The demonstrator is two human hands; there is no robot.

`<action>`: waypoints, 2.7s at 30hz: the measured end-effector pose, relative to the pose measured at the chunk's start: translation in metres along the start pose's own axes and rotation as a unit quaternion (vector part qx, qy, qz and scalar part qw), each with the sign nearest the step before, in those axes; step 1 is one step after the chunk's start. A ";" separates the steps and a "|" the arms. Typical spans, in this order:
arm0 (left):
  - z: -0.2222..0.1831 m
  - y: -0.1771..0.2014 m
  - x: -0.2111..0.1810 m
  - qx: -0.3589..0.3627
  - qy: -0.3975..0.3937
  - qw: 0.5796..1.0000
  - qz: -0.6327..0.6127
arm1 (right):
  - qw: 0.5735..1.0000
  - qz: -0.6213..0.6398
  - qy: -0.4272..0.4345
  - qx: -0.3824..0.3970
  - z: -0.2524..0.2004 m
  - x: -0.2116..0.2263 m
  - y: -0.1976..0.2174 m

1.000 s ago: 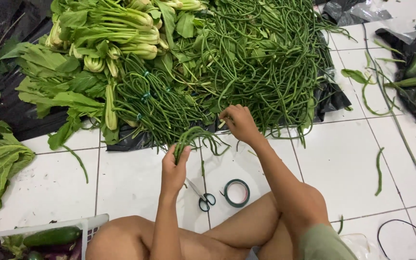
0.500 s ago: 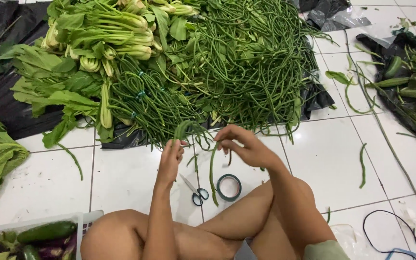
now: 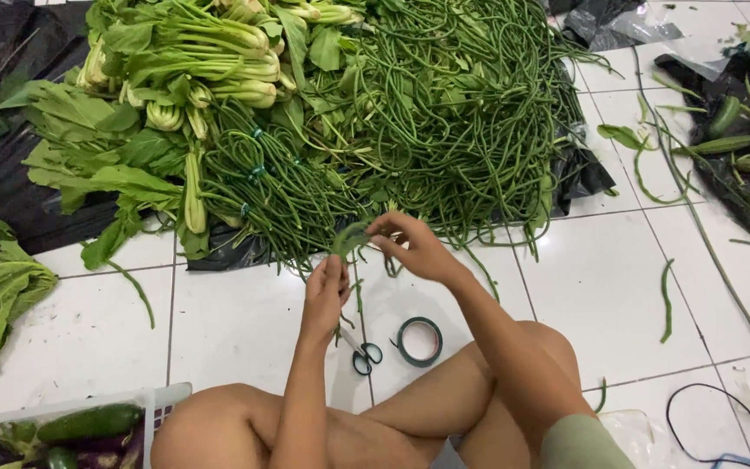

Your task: The person is selecting long beans from a large pile, aligning them into bundles, and securing them with green tape and scissors.

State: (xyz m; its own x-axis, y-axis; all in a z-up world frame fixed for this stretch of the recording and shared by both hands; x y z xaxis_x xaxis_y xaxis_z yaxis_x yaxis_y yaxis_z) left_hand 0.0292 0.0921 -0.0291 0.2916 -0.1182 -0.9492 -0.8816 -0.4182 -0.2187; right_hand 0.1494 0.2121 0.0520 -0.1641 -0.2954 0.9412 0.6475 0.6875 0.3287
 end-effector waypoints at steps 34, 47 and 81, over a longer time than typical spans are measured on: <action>0.005 0.022 -0.004 -0.104 -0.023 0.993 0.044 | 0.977 -0.175 0.020 -0.117 0.018 0.031 0.074; -0.021 0.022 -0.049 -0.082 -0.105 0.988 0.072 | 0.960 -0.056 0.230 -0.150 -0.102 0.148 0.112; -0.040 -0.030 -0.024 0.220 -0.037 0.969 -0.109 | 0.997 0.032 0.064 -0.006 -0.078 -0.076 -0.033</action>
State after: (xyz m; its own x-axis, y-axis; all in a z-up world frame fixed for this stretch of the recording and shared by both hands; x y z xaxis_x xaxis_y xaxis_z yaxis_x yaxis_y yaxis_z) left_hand 0.0633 0.0712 0.0088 0.4757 0.0016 -0.8796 -0.8796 -0.0007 -0.4757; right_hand 0.1988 0.1602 -0.0359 -0.0265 -0.3336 0.9423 0.6632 0.6994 0.2663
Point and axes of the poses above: each hand's wrist, its own z-axis towards the middle knuckle, its own y-axis out of the back of the hand, x = y × z, the point moved 7 cm from there along z, towards the middle knuckle, and after that the axes turned 3 degrees about z, right-handed, at the moved point
